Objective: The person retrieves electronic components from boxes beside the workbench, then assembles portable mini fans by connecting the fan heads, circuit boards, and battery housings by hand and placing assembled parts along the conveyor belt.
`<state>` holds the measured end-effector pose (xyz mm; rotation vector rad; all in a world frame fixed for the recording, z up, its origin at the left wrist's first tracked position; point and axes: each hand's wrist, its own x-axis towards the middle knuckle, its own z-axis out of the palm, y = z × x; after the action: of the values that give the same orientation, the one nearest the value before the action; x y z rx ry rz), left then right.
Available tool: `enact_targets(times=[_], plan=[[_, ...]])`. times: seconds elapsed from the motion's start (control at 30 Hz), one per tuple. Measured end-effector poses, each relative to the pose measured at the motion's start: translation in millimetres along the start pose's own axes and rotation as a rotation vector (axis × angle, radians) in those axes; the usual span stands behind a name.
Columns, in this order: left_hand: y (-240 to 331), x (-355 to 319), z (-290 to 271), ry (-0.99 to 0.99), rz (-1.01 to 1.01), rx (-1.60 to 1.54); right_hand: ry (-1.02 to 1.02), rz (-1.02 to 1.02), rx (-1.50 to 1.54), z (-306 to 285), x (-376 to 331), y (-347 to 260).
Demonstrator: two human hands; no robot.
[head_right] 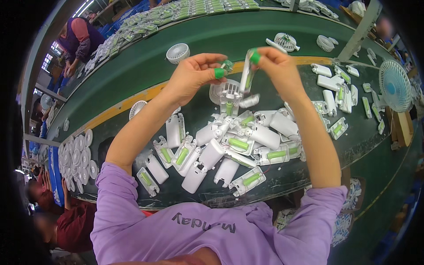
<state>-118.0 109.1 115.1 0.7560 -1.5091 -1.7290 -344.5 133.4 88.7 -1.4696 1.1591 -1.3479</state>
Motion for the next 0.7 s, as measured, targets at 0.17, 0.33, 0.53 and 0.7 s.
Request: enact_targets(times=[0.17, 0.33, 0.53, 0.7], plan=[[0, -5, -5, 0.040, 0.082, 0.135, 0.027, -0.002, -0.348, -10, -3, -1], [-7, -2, 5, 0.066, 0.100, 0.123, 0.088, 0.079, -0.050, -12, -4, -8], [-6, -1, 11, 0.103, 0.291, 0.230, 0.011, 0.147, 0.093, 17, -17, -26], [6, -8, 17, 0.026, 0.236, 0.084, -0.015, -0.070, 0.092, 32, -23, -39]])
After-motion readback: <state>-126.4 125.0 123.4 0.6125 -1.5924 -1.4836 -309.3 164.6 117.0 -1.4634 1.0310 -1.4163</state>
